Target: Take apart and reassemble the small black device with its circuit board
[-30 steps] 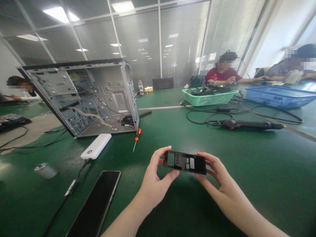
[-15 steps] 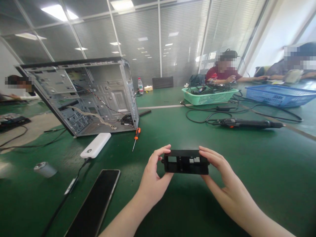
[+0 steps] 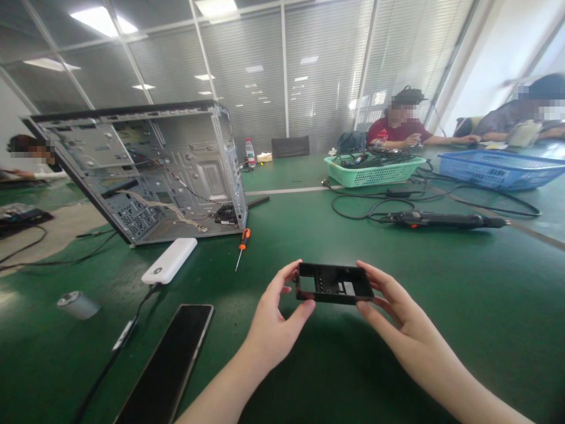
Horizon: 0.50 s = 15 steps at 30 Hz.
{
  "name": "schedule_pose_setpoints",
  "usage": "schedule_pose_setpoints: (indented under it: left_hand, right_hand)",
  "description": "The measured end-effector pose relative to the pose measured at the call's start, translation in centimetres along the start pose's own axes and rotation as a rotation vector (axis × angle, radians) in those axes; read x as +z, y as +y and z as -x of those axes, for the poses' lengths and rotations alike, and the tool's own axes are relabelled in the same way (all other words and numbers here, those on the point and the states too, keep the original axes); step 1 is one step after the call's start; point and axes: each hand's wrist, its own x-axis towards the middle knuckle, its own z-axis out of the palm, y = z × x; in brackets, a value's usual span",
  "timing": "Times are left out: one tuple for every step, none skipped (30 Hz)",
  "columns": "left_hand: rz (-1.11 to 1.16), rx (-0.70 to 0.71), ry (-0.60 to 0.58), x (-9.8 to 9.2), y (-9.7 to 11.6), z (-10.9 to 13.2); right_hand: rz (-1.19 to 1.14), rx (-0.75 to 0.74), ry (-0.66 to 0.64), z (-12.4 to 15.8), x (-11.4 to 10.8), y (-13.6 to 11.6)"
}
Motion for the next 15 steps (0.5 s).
schedule_pose_setpoints:
  left_hand:
    - [-0.019, -0.021, -0.002, 0.00, 0.04, 0.05]
    - [-0.042, -0.046, -0.009, 0.00, 0.08, 0.12]
    - [-0.064, -0.068, -0.020, 0.01, 0.11, 0.21]
    - [-0.080, -0.083, -0.037, 0.02, 0.12, 0.30]
    - [-0.086, -0.091, -0.058, 0.05, 0.13, 0.38]
    - [-0.079, -0.095, -0.082, 0.07, 0.12, 0.44]
    - [-0.063, -0.099, -0.105, 0.10, 0.11, 0.47]
    - [-0.040, -0.105, -0.125, 0.12, 0.09, 0.46]
    - [-0.015, -0.117, -0.140, 0.12, 0.06, 0.42]
    - [0.008, -0.140, -0.153, 0.11, 0.01, 0.35]
    - [0.028, -0.170, -0.166, 0.09, -0.04, 0.26]
    - [0.039, -0.202, -0.171, 0.05, -0.08, 0.15]
    - [0.040, -0.231, -0.173, -0.01, -0.11, 0.03]
    - [0.034, -0.259, -0.164, -0.06, -0.10, -0.07]
    - [0.024, -0.283, -0.148, -0.12, -0.05, -0.17]
  right_hand:
    - [-0.018, 0.012, -0.003, -0.08, -0.06, -0.04]
    - [-0.039, 0.027, -0.004, -0.18, -0.11, -0.08]
    - [-0.068, 0.048, -0.006, -0.28, -0.17, -0.13]
    - [-0.102, 0.077, -0.008, -0.36, -0.22, -0.18]
    - [-0.138, 0.115, -0.012, -0.43, -0.26, -0.24]
    - [-0.176, 0.159, -0.017, -0.46, -0.30, -0.31]
    - [-0.214, 0.203, -0.017, -0.45, -0.33, -0.37]
    - [-0.252, 0.243, -0.019, -0.42, -0.36, -0.41]
    - [-0.289, 0.274, -0.026, -0.37, -0.39, -0.43]
    - [-0.320, 0.298, -0.034, -0.31, -0.42, -0.44]
    - [-0.349, 0.315, -0.043, -0.25, -0.44, -0.43]
    - [-0.369, 0.327, -0.050, -0.21, -0.44, -0.43]
    - [-0.378, 0.338, -0.061, -0.18, -0.43, -0.45]
    - [-0.379, 0.346, -0.072, -0.16, -0.40, -0.50]
    - [-0.375, 0.351, -0.086, -0.15, -0.35, -0.59]
